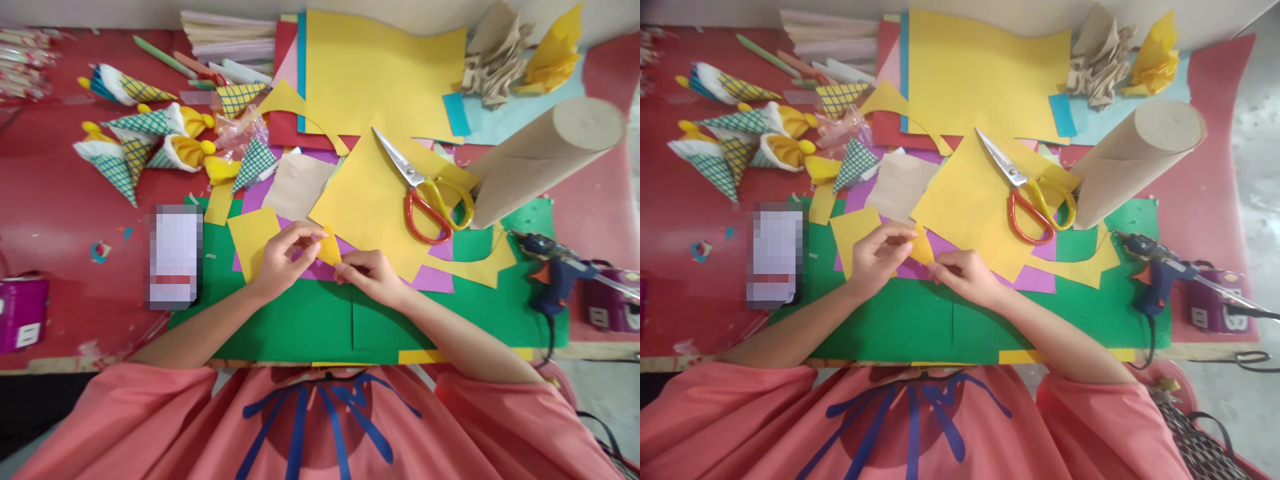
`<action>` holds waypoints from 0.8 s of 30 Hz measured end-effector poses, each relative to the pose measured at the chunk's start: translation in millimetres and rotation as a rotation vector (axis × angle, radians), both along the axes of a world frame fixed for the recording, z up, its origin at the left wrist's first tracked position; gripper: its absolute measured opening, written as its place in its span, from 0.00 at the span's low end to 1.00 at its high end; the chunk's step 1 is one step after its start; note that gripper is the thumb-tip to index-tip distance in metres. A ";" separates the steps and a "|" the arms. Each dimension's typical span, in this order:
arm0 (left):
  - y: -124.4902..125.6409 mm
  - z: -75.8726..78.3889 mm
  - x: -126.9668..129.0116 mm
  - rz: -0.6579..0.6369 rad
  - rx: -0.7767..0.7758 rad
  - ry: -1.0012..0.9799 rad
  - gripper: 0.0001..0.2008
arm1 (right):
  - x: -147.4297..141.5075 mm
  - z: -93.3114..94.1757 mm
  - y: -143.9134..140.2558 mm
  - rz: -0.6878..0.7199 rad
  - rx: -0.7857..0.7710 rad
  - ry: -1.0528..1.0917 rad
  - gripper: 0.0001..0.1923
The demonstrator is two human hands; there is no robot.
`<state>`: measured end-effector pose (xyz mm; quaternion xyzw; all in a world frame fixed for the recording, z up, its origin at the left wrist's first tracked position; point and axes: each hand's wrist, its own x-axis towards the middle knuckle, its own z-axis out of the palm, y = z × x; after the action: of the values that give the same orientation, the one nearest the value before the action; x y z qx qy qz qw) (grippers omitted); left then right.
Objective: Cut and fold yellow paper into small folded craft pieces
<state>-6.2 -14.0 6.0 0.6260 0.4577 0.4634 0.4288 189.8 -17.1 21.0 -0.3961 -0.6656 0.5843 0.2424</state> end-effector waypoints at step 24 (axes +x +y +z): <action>3.1 -5.4 -1.2 -0.117 0.001 -0.035 0.17 | 96.2 26.4 88.8 -0.119 0.400 -1.329 0.39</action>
<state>-7.4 -10.9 0.5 0.6438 0.4124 0.4488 0.4626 286.0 71.7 47.4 -0.6533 -0.7448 0.0698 -0.1166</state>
